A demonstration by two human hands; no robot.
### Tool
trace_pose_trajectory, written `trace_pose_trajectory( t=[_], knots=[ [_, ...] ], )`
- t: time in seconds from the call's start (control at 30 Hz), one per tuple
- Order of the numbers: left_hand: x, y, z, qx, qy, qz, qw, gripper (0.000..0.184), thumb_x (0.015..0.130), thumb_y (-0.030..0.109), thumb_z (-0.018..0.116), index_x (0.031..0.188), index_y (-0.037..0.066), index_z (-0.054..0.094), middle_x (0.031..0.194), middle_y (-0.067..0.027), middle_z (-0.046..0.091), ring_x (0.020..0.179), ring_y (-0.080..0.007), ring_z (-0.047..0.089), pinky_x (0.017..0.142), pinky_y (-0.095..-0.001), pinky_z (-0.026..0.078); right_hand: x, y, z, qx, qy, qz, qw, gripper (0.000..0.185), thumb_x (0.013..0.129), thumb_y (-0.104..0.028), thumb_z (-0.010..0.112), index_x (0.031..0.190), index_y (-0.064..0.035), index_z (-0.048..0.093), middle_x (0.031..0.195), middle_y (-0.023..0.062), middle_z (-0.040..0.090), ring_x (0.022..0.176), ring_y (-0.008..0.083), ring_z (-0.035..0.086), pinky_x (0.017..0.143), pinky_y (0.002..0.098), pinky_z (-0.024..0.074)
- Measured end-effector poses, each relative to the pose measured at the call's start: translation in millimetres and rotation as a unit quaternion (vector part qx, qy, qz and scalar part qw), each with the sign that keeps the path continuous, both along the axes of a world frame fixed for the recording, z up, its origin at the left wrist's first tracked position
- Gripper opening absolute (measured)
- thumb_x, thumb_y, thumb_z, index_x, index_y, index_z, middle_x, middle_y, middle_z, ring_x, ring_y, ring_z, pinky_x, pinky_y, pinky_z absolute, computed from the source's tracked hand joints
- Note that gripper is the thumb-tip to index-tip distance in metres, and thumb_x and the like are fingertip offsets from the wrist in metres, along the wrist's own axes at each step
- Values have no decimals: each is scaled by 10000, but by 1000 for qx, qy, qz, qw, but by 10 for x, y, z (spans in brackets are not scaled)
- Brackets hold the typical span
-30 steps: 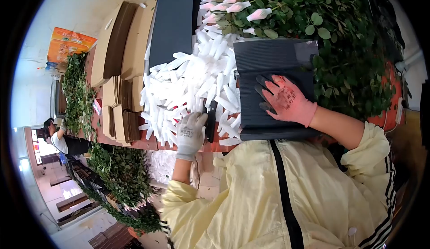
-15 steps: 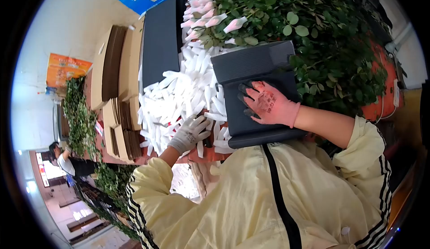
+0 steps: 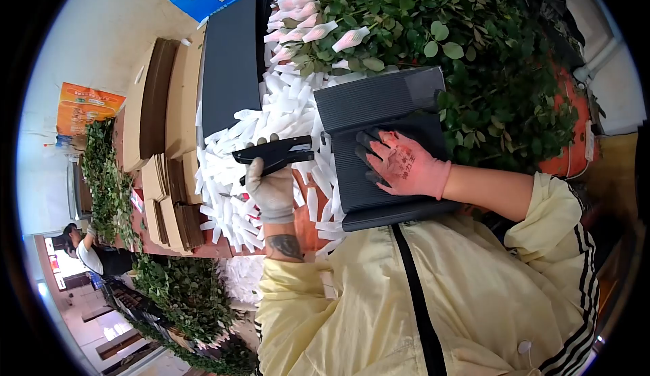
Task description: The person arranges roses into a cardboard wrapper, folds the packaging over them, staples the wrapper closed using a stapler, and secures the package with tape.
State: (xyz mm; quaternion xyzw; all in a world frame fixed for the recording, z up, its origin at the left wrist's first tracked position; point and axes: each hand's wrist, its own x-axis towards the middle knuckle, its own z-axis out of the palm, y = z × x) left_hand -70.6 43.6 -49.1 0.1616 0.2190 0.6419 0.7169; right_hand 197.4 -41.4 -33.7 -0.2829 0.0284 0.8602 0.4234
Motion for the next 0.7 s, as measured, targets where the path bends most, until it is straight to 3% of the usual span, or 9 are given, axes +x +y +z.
trace_pose_trajectory(
  t=[0.13, 0.23, 0.4, 0.47, 0.5, 0.53, 0.7],
  knots=[
    [332, -17, -61, 24, -39, 26, 999, 453, 741, 55, 563, 1193, 64, 530, 1196, -125, 571, 1201, -345, 483, 1031, -541, 344, -15, -15, 89, -102, 51, -41, 993, 345, 905, -459, 391, 1160, -269, 526, 1253, -125, 482, 1194, 86, 383, 1046, 430, 148],
    [455, -15, -109, 91, -38, 6, 995, 511, 712, 27, 556, 1221, 63, 520, 1207, -124, 567, 1211, -344, 472, 1057, -556, 312, 1, -1, 24, -87, 58, -24, 994, 327, 904, -452, 399, 1129, -258, 538, 1241, -115, 494, 1185, 91, 399, 1053, 428, 145],
    [536, 63, -132, 92, -78, 21, 993, 554, 679, 6, 542, 1229, 62, 513, 1223, -121, 560, 1228, -342, 454, 1095, -575, 242, 27, -2, -105, -90, 137, -30, 986, 303, 903, -440, 412, 1076, -240, 558, 1221, -98, 513, 1169, 100, 424, 1064, 426, 139],
    [556, 80, -136, 91, -89, 22, 992, 570, 675, 9, 539, 1241, 68, 503, 1233, -120, 552, 1236, -340, 444, 1099, -573, 235, 34, -9, -220, -135, 295, -60, 944, 295, 902, -435, 417, 1055, -232, 567, 1213, -91, 521, 1163, 104, 434, 1068, 424, 137],
    [559, 86, -130, 91, -90, 22, 991, 570, 675, 9, 539, 1241, 68, 503, 1233, -120, 552, 1236, -340, 444, 1099, -573, 235, 21, -9, -210, -230, 450, -74, 860, 291, 902, -432, 419, 1045, -229, 571, 1210, -88, 525, 1160, 105, 439, 1071, 424, 136],
    [562, 94, -117, 105, -95, 8, 990, 575, 675, 11, 539, 1246, 72, 498, 1237, -119, 548, 1240, -338, 440, 1101, -570, 233, 1, -4, -198, -58, 128, -32, 990, 207, 894, -470, 467, 944, -343, 622, 1136, -185, 582, 1123, 61, 483, 1070, 455, 91],
    [613, 119, -64, 139, -88, -9, 986, 586, 680, -30, 524, 1255, 79, 492, 1234, -112, 545, 1235, -320, 446, 1098, -549, 259, 4, -13, -61, -90, 66, -15, 994, 209, 894, -471, 457, 937, -344, 617, 1138, -178, 580, 1136, 67, 471, 1072, 461, 93]
  ],
)
